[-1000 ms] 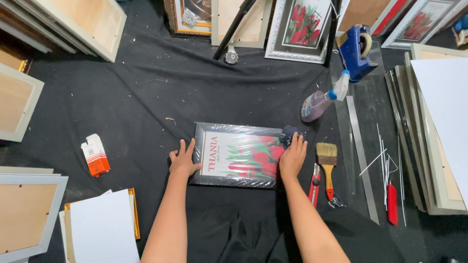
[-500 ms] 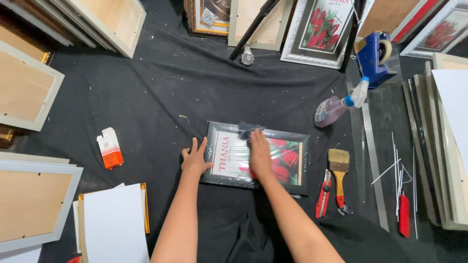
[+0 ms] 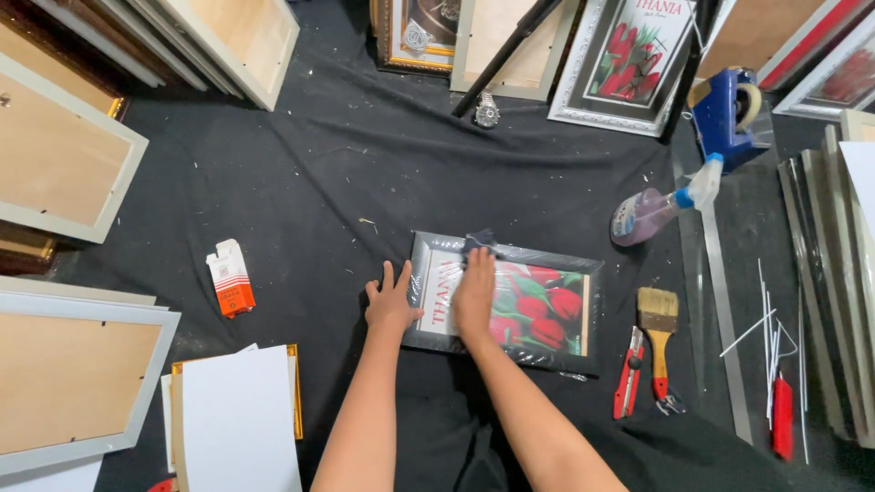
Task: Cleaning a picture frame with a brush and spray, then wrapping it in protective plastic film.
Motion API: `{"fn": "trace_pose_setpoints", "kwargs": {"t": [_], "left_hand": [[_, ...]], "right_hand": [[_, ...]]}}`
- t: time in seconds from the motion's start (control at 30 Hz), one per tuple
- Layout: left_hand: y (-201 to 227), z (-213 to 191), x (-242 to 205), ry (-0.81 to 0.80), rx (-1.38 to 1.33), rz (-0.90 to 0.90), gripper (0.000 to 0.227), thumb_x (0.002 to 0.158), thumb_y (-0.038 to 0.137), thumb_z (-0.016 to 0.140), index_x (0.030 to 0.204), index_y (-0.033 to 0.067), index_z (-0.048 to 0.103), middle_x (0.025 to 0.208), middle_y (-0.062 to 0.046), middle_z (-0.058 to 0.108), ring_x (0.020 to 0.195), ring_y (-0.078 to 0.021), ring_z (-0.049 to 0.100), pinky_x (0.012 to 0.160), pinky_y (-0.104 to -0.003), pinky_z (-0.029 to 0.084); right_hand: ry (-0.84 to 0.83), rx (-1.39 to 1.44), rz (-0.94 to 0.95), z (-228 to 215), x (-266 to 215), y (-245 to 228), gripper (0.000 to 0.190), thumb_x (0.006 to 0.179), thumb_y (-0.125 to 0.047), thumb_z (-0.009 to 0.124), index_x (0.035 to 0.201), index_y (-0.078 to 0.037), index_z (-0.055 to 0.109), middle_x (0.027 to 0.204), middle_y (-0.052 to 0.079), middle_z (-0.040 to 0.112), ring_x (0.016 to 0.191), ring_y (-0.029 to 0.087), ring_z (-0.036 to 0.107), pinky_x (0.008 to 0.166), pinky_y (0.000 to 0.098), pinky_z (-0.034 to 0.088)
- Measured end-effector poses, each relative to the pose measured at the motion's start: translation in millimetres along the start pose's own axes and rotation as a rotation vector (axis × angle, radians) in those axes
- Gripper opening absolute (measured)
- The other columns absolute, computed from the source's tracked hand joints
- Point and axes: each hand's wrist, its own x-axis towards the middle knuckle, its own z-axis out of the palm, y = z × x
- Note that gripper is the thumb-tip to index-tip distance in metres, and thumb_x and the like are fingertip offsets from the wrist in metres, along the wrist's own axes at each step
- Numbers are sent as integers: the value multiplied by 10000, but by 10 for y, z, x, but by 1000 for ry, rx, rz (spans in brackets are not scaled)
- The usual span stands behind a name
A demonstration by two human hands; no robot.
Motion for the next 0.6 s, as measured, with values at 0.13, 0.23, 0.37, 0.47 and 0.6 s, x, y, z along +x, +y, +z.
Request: {"fn": "trace_pose_setpoints", "kwargs": {"t": [0.13,0.23,0.37,0.47,0.6], "left_hand": [[22,-61,-46,7,-18,-7,991,957,426,710,1663,388,16,1746,-13,-28,1525,-375,171,1033,-550,542],[3,-33,-52,-21,-16,3,984,960,394,714,1663,379,25,1743,-4,-45,1522,-366,169,1007,-543,559],[-8,-36,-14,-15,-33,6,941,947,407,726,1656,352,110,1745,12,-23,1524,-341,178,999,-544,573],[-27,-35,26,-27,-19,1,889,940,408,733,1645,313,200,1747,26,-25,1522,-330,182,993,-541,579],[-2,-67,-71,-23,-33,2,873,957,401,718,1654,295,202,1748,-15,0,1521,-343,199,976,-543,587]], "right_hand": [[-122,142,-140,240,246,-456,599,962,42,404,1559,-12,388,1611,238,358,1483,447,312,1207,477,273],[-256,82,-134,317,364,-432,579,1002,-119,451,1576,-84,389,1639,151,351,1512,370,307,1236,450,237],[-389,166,-197,-249,175,-522,560,1010,-64,387,1567,-113,405,1626,127,380,1486,344,361,1223,431,273],[-480,194,-244,-529,-136,-517,557,1013,-76,372,1567,-131,397,1633,94,368,1487,311,355,1213,405,278],[-423,221,-251,-383,16,-484,546,1020,-79,396,1563,-134,416,1617,111,399,1468,351,383,1214,439,290]]}}
